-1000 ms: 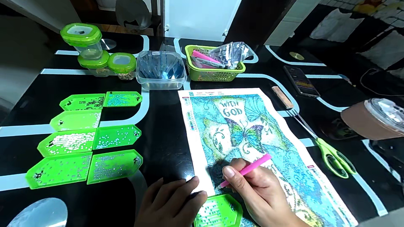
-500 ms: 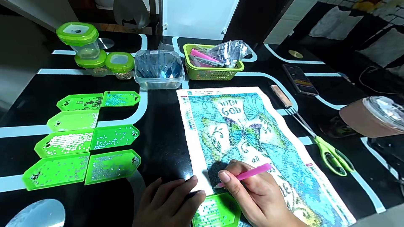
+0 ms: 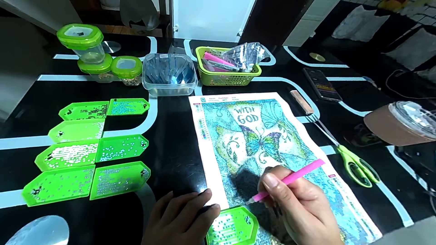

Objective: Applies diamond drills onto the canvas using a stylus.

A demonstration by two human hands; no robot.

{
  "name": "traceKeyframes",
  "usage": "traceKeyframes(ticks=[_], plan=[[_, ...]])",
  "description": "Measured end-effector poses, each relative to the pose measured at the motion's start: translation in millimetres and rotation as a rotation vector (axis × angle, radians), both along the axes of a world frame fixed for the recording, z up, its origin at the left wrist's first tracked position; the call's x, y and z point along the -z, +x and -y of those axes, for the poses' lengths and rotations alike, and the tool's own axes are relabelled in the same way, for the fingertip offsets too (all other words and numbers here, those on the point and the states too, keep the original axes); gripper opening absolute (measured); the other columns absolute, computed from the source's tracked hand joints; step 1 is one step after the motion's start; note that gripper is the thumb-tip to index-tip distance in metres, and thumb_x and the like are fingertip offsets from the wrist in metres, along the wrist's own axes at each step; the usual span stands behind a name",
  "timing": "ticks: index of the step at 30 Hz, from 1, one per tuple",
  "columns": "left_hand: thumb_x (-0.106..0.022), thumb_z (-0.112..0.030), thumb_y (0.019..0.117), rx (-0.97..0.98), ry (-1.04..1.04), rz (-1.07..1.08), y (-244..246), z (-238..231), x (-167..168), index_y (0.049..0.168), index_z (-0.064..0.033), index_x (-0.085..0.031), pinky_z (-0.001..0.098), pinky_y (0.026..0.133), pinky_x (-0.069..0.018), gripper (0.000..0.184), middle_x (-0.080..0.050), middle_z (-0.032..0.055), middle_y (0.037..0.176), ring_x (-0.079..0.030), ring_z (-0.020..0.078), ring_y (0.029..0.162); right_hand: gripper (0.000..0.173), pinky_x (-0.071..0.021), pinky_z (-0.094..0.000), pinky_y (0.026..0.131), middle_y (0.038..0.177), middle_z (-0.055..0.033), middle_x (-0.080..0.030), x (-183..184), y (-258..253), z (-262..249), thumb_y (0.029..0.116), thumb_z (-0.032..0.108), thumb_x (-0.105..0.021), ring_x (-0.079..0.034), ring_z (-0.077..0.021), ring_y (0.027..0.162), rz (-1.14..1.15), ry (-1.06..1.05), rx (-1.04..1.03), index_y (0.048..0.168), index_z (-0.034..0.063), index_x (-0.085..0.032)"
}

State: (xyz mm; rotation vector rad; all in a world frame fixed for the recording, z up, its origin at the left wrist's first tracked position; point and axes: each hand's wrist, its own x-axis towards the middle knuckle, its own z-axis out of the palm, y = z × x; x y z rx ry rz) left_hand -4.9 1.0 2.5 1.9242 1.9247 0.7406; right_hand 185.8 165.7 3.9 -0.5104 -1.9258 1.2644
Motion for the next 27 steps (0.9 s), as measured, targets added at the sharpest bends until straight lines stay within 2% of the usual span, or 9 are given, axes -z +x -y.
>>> traceKeyframes(ticks=[2, 6, 17, 21, 24, 27], plan=[[-0.071, -0.046, 0.0911, 0.0, 0.001, -0.004, 0, 0, 0, 0.128, -0.021, -0.072, 0.053, 0.11, -0.0348, 0.045, -0.064, 0.0037, 0.143, -0.059, 0.0258, 0.129, 0.027, -0.0498, -0.0117, 0.062, 0.078, 0.006, -0.063, -1, 8, 4, 0.1105, 0.026, -0.049, -0.06, 0.0049, 0.07, 0.041, 0.008, -0.017, 0.093, 0.0112, -0.063], [-0.071, -0.046, 0.091, 0.003, 0.003, -0.006, 0, 0, 0, 0.129, -0.0215, -0.071, 0.0535, 0.11, -0.0353, 0.045, -0.064, 0.0037, 0.143, -0.059, 0.0257, 0.129, 0.029, -0.0488, -0.0144, 0.063, 0.076, -0.0011, -0.059, 5, 19, 12, 0.1108, 0.027, -0.048, -0.059, 0.0008, 0.069, 0.145, 0.159, -0.013, 0.094, 0.0068, -0.059], [-0.072, -0.044, 0.0906, -0.001, 0.001, 0.0, 0, 0, 1, 0.129, -0.0217, -0.072, 0.054, 0.111, -0.035, 0.044, -0.063, 0.0037, 0.143, -0.059, 0.0258, 0.13, 0.028, -0.0473, -0.0159, 0.065, 0.074, -0.0039, -0.056, 13, 21, 15, 0.1096, 0.024, -0.051, -0.057, -0.0034, 0.069, 0.115, 0.249, -0.02, 0.089, 0.006, -0.057], [-0.072, -0.043, 0.0906, 0.004, -0.001, 0.003, 0, 0, 0, 0.128, -0.021, -0.072, 0.0541, 0.11, -0.035, 0.044, -0.064, 0.0043, 0.143, -0.059, 0.0264, 0.129, 0.028, -0.048, -0.0147, 0.065, 0.075, -0.0024, -0.057, 13, 21, 14, 0.1099, 0.025, -0.05, -0.058, -0.0012, 0.07, 0.1, 0.217, -0.017, 0.09, 0.0065, -0.057], [-0.072, -0.042, 0.0905, 0.0, 0.0, 0.009, 0, 0, 0, 0.128, -0.0204, -0.072, 0.0542, 0.11, -0.0351, 0.043, -0.064, 0.0045, 0.143, -0.059, 0.0267, 0.129, 0.027, -0.0492, -0.0115, 0.063, 0.076, 0.0024, -0.061, 12, 21, 12, 0.1106, 0.027, -0.049, -0.059, 0.0041, 0.069, 0.074, 0.113, -0.007, 0.093, 0.009, -0.06], [-0.072, -0.042, 0.0906, 0.002, 0.004, 0.006, 0, 0, 0, 0.128, -0.0203, -0.072, 0.054, 0.11, -0.0355, 0.043, -0.064, 0.0045, 0.143, -0.06, 0.0269, 0.128, 0.028, -0.0487, -0.0112, 0.062, 0.076, 0.0024, -0.06, 13, 20, 10, 0.1107, 0.026, -0.049, -0.059, 0.0042, 0.069, 0.063, 0.094, -0.017, 0.091, 0.0084, -0.06]])
